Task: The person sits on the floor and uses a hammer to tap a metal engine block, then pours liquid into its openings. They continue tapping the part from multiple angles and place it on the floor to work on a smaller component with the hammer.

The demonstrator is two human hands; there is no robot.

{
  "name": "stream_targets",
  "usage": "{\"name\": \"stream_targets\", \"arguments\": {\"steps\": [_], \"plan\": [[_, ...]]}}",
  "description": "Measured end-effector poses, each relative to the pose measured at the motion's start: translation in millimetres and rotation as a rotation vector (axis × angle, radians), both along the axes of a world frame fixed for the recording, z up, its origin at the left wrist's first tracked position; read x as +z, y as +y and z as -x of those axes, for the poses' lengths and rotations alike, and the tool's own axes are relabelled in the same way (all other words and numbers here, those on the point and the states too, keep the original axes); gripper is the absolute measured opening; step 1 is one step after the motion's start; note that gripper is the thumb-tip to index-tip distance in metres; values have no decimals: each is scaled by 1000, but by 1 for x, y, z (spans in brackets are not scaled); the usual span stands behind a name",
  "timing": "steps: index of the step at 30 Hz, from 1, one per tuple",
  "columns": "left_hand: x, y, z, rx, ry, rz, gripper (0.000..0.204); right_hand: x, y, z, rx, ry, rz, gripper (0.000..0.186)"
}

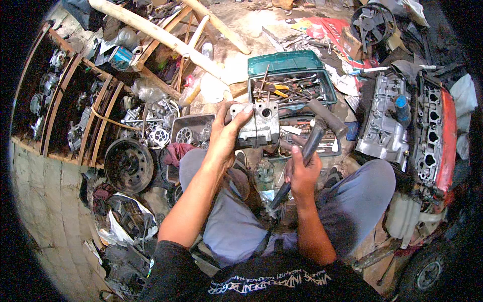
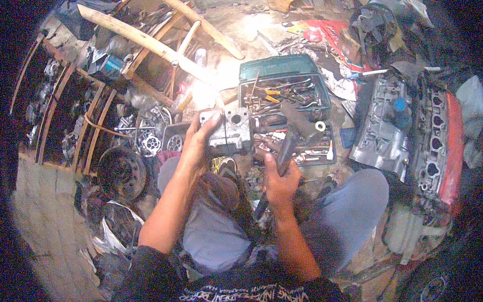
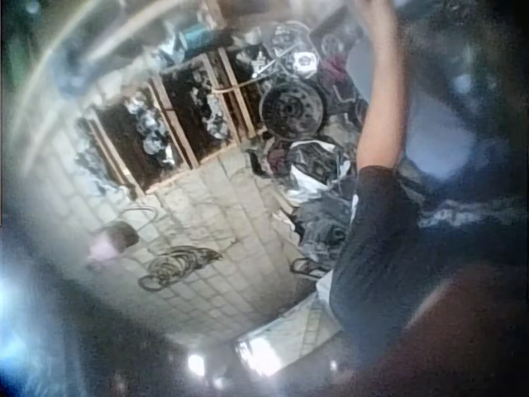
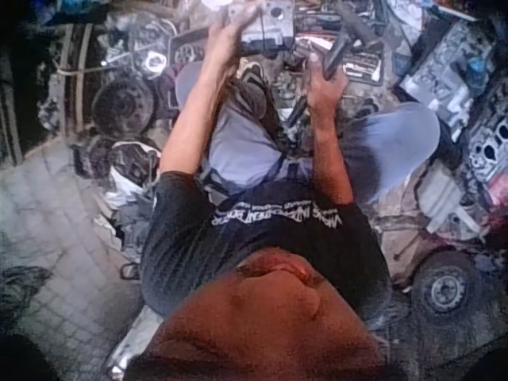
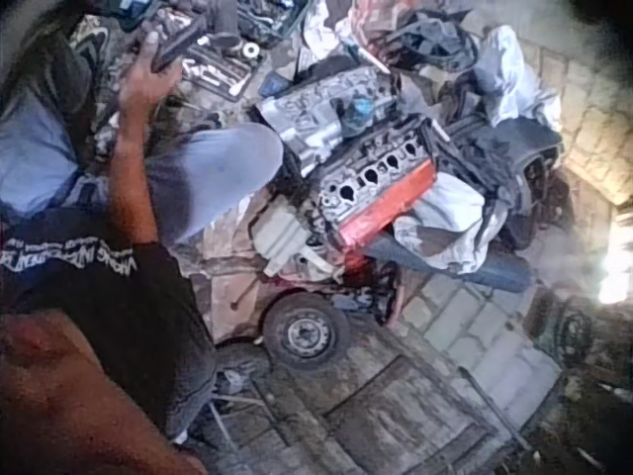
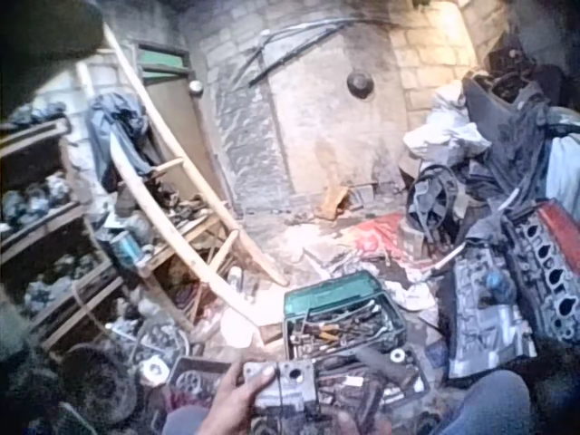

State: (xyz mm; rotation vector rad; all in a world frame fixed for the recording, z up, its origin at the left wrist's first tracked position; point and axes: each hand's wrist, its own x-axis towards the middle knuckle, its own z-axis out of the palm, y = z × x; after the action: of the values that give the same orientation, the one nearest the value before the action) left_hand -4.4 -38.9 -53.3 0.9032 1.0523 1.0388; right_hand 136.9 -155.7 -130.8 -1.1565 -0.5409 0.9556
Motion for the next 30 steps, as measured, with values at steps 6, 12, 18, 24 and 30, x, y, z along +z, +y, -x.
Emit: {"name": "stream_targets", "arguments": {"steps": [6,12,18,24,30], "plan": [[-2,3,0,-83,15,303,58,-53,-17,-12,-62,-200,-32,47],[-11,7,5,-162,-176,570,53,-62,-33,-1,31,-333,45,49],[-30,9,0,-100,-89,553,46,-66,-37,8,-76,-778,-108,41],[-67,19,0,10,-121,445,70,-81,-37,14,-77,-1043,-37,26],[-26,2,-11,138,85,411,120,-71,-38,23,-157,-1098,-259,18]]}}
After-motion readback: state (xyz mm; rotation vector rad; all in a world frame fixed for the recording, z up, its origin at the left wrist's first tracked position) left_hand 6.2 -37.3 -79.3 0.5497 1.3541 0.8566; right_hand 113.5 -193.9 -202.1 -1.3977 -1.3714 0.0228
